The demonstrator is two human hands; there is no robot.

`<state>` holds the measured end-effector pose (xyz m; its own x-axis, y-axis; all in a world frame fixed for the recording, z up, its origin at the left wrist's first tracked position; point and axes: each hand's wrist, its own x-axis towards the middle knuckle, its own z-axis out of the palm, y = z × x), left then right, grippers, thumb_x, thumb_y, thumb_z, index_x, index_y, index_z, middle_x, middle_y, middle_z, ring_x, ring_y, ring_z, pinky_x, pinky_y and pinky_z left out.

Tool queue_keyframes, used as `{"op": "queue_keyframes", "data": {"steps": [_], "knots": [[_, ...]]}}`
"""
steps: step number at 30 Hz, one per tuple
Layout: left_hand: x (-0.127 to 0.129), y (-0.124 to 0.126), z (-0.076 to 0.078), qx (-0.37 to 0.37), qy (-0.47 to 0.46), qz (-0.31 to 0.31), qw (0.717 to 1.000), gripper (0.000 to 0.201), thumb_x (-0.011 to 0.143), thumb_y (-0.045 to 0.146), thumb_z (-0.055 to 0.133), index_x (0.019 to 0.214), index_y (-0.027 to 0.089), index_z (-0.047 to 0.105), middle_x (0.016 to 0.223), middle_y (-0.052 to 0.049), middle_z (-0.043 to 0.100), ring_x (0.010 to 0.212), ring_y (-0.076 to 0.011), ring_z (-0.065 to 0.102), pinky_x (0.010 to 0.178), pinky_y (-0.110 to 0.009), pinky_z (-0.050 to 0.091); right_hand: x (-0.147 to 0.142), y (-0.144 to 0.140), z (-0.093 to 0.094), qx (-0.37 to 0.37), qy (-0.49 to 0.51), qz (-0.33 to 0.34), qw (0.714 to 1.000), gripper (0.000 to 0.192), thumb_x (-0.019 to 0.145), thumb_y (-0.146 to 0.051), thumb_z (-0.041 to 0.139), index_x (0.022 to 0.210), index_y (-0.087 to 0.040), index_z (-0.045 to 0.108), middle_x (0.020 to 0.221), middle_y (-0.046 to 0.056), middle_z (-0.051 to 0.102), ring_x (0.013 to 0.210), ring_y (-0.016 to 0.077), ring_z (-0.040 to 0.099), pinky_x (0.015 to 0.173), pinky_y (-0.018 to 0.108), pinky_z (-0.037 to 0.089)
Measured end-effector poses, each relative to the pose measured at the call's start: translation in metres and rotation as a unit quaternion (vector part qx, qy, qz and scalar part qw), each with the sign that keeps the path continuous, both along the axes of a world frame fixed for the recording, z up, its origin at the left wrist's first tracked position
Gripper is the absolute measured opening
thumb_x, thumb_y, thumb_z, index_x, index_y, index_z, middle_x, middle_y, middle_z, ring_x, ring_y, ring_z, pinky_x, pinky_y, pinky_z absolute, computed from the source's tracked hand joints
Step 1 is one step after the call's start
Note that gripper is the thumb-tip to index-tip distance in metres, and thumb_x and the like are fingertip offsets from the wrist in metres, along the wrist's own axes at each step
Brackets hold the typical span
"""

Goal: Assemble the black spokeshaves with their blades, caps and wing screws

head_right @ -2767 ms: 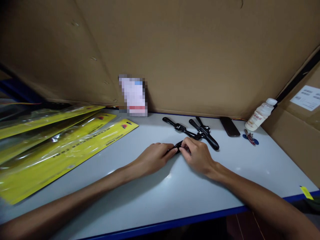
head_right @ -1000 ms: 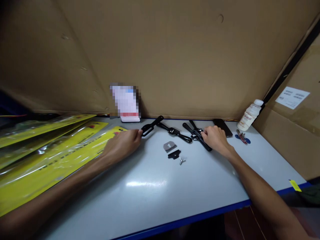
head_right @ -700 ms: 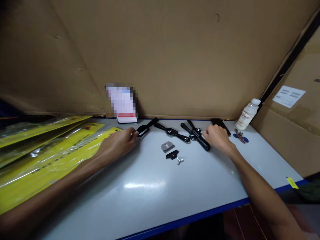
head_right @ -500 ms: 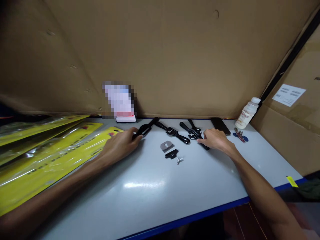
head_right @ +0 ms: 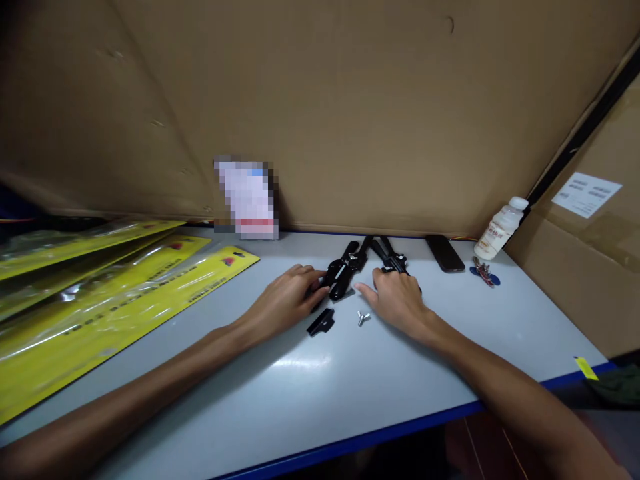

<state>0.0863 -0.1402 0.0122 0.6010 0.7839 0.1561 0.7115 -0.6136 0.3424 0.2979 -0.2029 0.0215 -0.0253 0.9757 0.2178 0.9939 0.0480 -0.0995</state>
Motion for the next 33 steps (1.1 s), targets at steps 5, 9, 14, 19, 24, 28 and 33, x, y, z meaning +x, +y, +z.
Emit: {"op": "queue_keyframes", "data": {"steps": [5, 9, 14, 19, 24, 28, 33], "knots": [[0.003, -0.007, 0.004, 0.006, -0.018, -0.018, 1.0, 0.036, 0.096, 0.032, 0.039, 0.106, 0.014, 0.069, 0.096, -0.014, 0.064, 0.1, -0.0307, 0.057, 0.086, -0.042, 0.046, -0.001, 0.004, -0.004, 0.007, 0.028, 0.063, 0.998, 0.032, 0.098, -0.035, 0.049, 0.124, -0.02, 0.062, 0.085, 0.009, 0.069, 0.068, 0.0202, 0.059, 0.059, 0.031, 0.034], [0.004, -0.009, 0.004, 0.017, -0.016, -0.04, 0.999, 0.036, 0.096, 0.038, 0.042, 0.104, 0.015, 0.069, 0.095, -0.012, 0.063, 0.096, -0.0289, 0.055, 0.085, -0.042, 0.046, 0.001, 0.003, -0.002, 0.006, 0.035, 0.139, 0.99, 0.036, 0.102, -0.033, 0.043, 0.134, -0.029, 0.058, 0.093, 0.006, 0.066, 0.072, 0.0182, 0.06, 0.064, 0.03, 0.038], [0.003, -0.01, 0.005, 0.034, 0.003, -0.042, 0.999, 0.034, 0.095, 0.037, 0.047, 0.109, 0.014, 0.067, 0.104, -0.014, 0.063, 0.099, -0.0293, 0.055, 0.089, -0.044, 0.046, -0.003, 0.002, -0.001, -0.006, 0.033, 0.143, 0.989, 0.03, 0.102, -0.038, 0.044, 0.114, -0.024, 0.067, 0.096, 0.006, 0.066, 0.074, 0.0176, 0.06, 0.064, 0.029, 0.036], [-0.009, -0.007, 0.013, -0.025, 0.034, -0.115, 0.992, 0.07, 0.087, 0.055, 0.058, 0.143, 0.015, 0.045, 0.139, -0.018, 0.055, 0.127, -0.0344, 0.048, 0.104, -0.049, 0.039, 0.007, 0.0, -0.002, -0.008, 0.051, 0.074, 0.996, 0.02, 0.094, -0.028, 0.052, 0.11, -0.018, 0.059, 0.093, 0.008, 0.069, 0.073, 0.0198, 0.059, 0.062, 0.03, 0.033], [-0.015, -0.004, 0.012, -0.057, 0.102, -0.141, 0.983, 0.094, 0.081, 0.06, 0.064, 0.153, 0.01, 0.029, 0.16, -0.019, 0.032, 0.147, -0.0338, 0.028, 0.117, -0.047, 0.024, 0.018, 0.0, 0.004, -0.061, 0.094, -0.002, 0.994, 0.03, 0.081, -0.022, 0.058, 0.111, -0.018, 0.056, 0.081, 0.007, 0.066, 0.069, 0.0205, 0.055, 0.06, 0.03, 0.033], [-0.008, -0.006, 0.001, -0.014, 0.066, -0.132, 0.989, 0.091, 0.086, 0.066, 0.054, 0.153, 0.011, 0.029, 0.159, -0.018, 0.034, 0.147, -0.033, 0.028, 0.117, -0.046, 0.024, 0.025, 0.002, 0.007, -0.074, 0.132, -0.001, 0.988, 0.008, 0.08, -0.024, 0.06, 0.086, -0.02, 0.059, 0.073, 0.005, 0.06, 0.066, 0.019, 0.051, 0.058, 0.03, 0.029], [0.0, -0.012, -0.005, 0.025, 0.009, -0.113, 0.993, 0.079, 0.093, 0.061, 0.044, 0.151, 0.008, 0.031, 0.152, -0.022, 0.043, 0.142, -0.0349, 0.035, 0.114, -0.05, 0.029, 0.032, 0.011, 0.008, -0.118, 0.237, 0.022, 0.964, 0.028, 0.08, -0.024, 0.061, 0.059, -0.022, 0.043, 0.054, -0.002, 0.045, 0.053, 0.0128, 0.041, 0.05, 0.027, 0.026]]}}
